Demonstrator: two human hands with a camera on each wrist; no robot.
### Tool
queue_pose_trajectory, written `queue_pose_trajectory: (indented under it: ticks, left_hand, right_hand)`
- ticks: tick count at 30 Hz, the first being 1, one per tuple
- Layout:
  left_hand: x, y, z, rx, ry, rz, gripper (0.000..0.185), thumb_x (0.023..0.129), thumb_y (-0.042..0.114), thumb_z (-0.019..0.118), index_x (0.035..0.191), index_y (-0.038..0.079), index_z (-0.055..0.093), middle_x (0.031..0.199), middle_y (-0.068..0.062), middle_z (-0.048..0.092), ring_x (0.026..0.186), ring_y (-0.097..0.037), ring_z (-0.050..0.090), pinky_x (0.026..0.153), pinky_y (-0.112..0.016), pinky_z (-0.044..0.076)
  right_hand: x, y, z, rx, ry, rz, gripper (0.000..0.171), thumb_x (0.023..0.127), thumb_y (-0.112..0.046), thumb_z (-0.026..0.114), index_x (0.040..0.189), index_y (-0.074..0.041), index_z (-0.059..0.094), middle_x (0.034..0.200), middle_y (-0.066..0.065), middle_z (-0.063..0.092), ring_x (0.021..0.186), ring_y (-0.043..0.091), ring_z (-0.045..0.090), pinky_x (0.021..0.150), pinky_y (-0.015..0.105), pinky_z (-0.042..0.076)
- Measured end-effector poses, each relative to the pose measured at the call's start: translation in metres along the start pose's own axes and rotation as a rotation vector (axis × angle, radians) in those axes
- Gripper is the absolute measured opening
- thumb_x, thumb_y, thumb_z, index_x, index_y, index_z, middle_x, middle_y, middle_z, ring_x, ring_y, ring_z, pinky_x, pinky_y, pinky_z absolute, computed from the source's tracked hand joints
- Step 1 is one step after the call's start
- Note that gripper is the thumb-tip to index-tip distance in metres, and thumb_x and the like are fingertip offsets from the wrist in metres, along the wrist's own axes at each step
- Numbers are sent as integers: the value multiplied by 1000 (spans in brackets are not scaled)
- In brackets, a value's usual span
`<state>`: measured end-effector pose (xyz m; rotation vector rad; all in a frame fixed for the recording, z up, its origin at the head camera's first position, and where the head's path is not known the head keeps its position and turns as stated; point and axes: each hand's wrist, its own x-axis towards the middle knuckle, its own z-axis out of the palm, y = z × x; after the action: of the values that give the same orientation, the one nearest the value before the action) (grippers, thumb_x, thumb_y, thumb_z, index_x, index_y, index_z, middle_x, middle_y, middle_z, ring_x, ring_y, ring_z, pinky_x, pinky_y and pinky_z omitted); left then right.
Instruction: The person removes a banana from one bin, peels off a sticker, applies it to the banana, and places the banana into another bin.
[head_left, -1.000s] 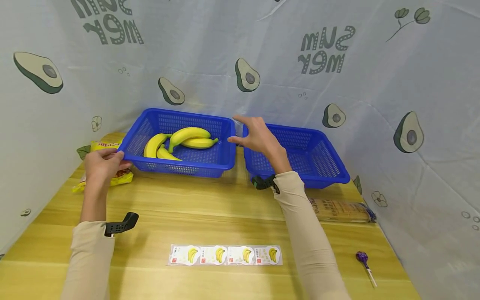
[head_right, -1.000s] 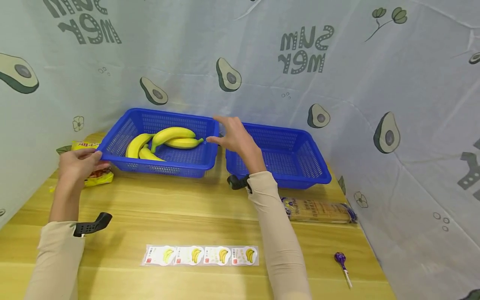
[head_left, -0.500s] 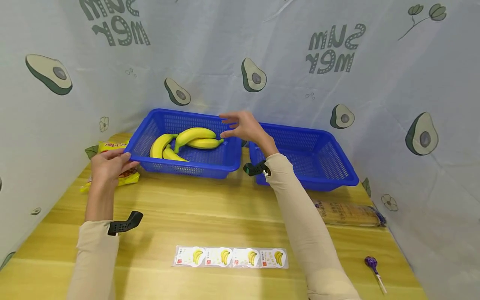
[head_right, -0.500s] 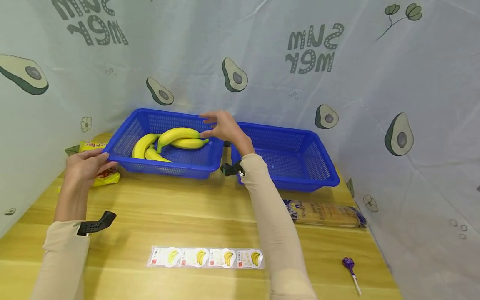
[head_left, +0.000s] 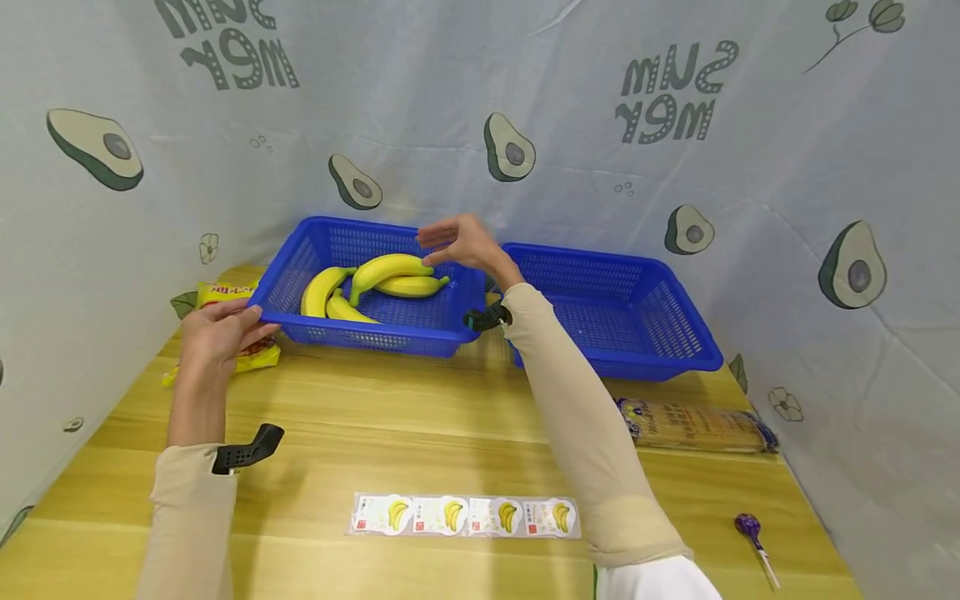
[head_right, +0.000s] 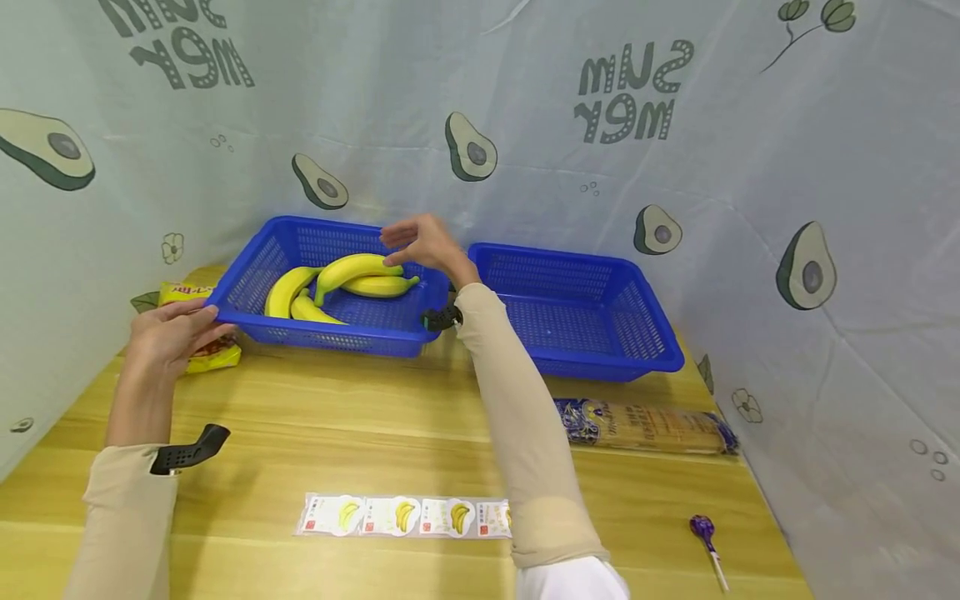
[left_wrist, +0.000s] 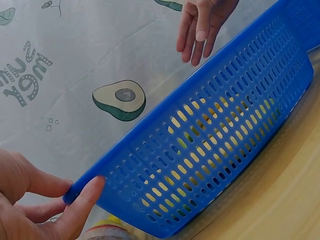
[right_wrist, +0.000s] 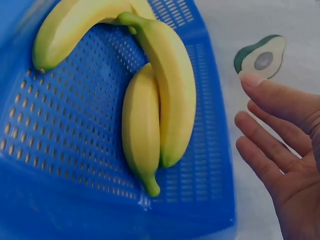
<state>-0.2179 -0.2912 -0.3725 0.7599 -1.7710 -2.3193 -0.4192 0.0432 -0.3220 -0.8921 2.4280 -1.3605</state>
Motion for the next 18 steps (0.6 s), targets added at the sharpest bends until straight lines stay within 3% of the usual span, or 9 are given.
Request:
queue_pose_trajectory:
  ticks: [9, 18]
  left_hand:
    - [3, 1, -3, -40, -46, 12, 66, 106, 1, 62, 165, -6, 33, 117, -6, 54, 70, -7, 76, 77, -25, 64]
    - [3, -1, -1, -30, -37, 7, 66, 106, 2, 64, 165, -4, 34, 116, -5, 55, 71, -6, 76, 77, -25, 64]
  right_hand:
    - [29, 15, 15, 83, -10, 44, 51, 89, 7, 84, 138, 4, 69, 141, 27, 67, 135, 42, 63, 108, 41, 56]
    - [40, 30, 24, -9, -23, 89, 51, 91, 10, 81, 140, 3, 69, 145, 20, 67, 138, 32, 62, 111, 40, 54]
